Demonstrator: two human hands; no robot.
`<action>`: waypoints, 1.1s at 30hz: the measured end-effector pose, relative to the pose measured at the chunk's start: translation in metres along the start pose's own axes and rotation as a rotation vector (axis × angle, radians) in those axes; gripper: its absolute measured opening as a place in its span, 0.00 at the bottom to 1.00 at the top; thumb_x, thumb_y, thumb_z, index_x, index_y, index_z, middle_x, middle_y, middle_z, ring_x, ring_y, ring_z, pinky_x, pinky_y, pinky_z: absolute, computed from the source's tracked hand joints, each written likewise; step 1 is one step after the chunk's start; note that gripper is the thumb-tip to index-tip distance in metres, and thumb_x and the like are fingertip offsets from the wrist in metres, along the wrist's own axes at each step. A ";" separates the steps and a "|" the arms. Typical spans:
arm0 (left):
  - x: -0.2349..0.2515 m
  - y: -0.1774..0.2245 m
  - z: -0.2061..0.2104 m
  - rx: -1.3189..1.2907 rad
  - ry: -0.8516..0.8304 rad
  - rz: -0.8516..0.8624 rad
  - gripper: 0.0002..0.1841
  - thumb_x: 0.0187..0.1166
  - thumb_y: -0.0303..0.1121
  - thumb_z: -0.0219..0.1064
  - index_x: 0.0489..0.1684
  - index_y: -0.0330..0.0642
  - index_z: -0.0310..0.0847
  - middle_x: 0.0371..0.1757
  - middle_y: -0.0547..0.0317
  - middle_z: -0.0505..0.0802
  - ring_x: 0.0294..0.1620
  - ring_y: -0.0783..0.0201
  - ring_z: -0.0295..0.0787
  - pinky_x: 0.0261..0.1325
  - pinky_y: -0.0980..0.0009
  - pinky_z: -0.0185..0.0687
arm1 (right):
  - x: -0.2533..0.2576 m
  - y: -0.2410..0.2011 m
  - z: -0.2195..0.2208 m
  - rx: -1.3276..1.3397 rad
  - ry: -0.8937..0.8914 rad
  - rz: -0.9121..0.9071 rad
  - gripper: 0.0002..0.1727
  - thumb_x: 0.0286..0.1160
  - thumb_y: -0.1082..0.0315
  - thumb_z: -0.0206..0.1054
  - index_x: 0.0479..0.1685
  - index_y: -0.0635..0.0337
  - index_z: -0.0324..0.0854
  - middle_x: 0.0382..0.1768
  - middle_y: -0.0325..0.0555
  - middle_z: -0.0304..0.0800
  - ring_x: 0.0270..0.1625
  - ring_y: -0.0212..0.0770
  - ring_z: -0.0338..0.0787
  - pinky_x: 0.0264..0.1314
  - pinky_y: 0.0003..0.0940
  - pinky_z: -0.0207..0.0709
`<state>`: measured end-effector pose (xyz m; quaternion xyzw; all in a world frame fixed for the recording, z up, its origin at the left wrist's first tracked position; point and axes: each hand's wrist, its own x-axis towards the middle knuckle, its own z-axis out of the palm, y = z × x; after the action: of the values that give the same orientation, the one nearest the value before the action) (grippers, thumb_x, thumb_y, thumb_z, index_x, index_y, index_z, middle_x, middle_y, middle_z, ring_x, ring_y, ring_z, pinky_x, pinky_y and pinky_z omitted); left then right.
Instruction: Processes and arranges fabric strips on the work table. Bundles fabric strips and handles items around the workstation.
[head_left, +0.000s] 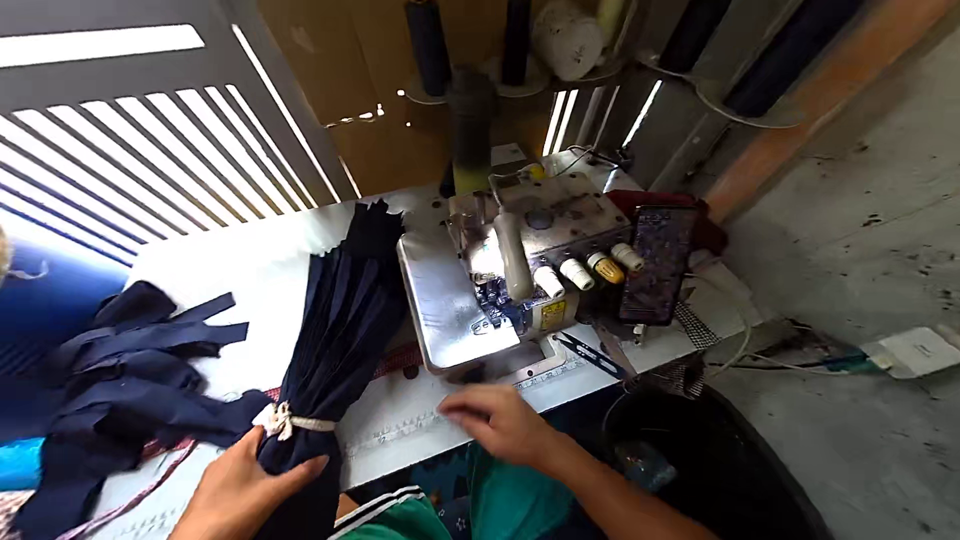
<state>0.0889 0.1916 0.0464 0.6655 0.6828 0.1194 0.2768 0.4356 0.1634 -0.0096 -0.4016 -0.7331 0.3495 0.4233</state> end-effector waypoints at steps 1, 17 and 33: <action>0.001 0.003 -0.005 -0.076 -0.002 -0.024 0.39 0.45 0.49 0.88 0.57 0.33 0.84 0.47 0.38 0.92 0.53 0.41 0.90 0.57 0.33 0.80 | 0.001 0.003 -0.004 0.066 0.021 0.071 0.12 0.83 0.72 0.63 0.55 0.65 0.90 0.50 0.46 0.96 0.52 0.33 0.94 0.61 0.32 0.88; -0.297 -0.068 -0.156 -0.564 0.705 0.079 0.42 0.59 0.39 0.83 0.79 0.51 0.67 0.66 0.68 0.88 0.65 0.71 0.87 0.68 0.69 0.87 | 0.001 0.007 -0.012 0.226 -0.192 0.078 0.13 0.87 0.66 0.60 0.62 0.51 0.85 0.51 0.25 0.94 0.49 0.23 0.92 0.53 0.23 0.88; -0.340 -0.103 -0.106 -0.587 1.120 -0.158 0.27 0.69 0.38 0.78 0.68 0.43 0.77 0.56 0.60 0.91 0.57 0.65 0.91 0.62 0.64 0.90 | 0.015 0.003 -0.016 0.336 -0.255 0.175 0.13 0.87 0.73 0.58 0.61 0.59 0.84 0.49 0.32 0.96 0.50 0.31 0.94 0.58 0.29 0.88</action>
<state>-0.0678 -0.1269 0.1530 0.3464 0.7099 0.6106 0.0566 0.4459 0.1810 -0.0013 -0.3399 -0.6747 0.5498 0.3562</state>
